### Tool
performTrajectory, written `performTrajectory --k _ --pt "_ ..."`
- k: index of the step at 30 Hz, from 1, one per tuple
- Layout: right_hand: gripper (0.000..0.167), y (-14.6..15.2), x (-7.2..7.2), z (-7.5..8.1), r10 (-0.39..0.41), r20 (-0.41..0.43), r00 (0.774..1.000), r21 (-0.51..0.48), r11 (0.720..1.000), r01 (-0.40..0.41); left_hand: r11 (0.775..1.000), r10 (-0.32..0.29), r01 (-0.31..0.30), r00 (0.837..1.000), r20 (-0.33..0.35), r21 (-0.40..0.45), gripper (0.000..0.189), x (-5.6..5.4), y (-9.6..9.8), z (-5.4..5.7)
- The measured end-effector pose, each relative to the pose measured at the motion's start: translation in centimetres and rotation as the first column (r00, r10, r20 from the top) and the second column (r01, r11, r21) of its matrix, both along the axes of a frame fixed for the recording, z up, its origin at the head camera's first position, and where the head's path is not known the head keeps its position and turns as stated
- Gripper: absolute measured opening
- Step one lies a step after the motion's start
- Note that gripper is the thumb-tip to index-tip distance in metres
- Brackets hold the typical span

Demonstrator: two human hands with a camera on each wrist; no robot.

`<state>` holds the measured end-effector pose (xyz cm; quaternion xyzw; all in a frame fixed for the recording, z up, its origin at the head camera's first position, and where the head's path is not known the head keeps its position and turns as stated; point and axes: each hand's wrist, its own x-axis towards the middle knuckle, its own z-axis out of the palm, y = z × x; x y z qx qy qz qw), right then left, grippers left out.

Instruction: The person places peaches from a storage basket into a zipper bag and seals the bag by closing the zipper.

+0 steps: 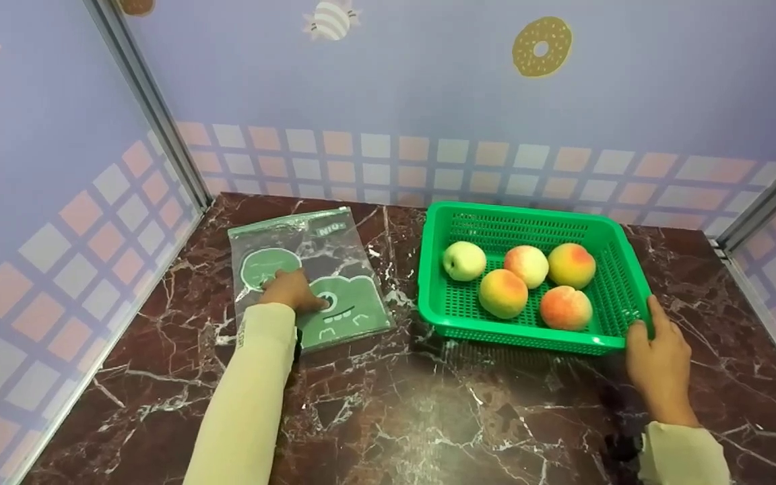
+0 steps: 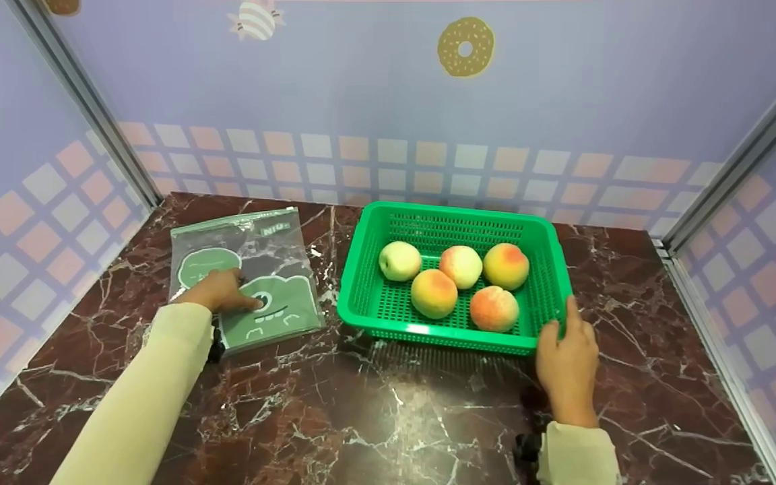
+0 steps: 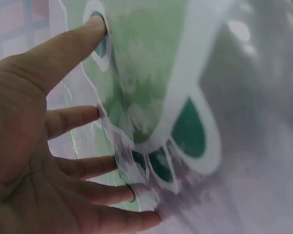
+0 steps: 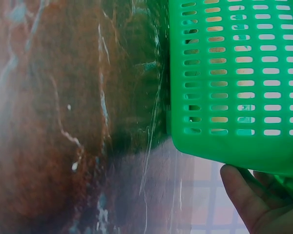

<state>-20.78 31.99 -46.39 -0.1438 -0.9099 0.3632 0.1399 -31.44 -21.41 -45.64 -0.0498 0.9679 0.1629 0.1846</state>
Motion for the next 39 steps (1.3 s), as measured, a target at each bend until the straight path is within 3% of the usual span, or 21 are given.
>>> performTrajectory --k 15,30,39 --pt "0.059 -0.1 0.1 -0.1 -0.003 -0.014 1.0 -0.015 1.0 0.002 0.996 -0.082 0.082 0.997 -0.01 0.032 0.087 0.0 -1.3 -0.6" --pt "0.059 0.1 0.1 -0.3 -0.002 -0.009 1.0 -0.032 0.999 0.002 0.984 -0.176 0.177 0.983 -0.043 0.011 0.08 0.3 -1.9 -0.4" --pt "0.059 0.0 0.0 -0.1 -0.014 0.014 1.0 -0.042 0.999 0.015 0.98 -0.194 0.196 0.979 -0.069 0.03 0.08 0.4 -2.6 -0.6"
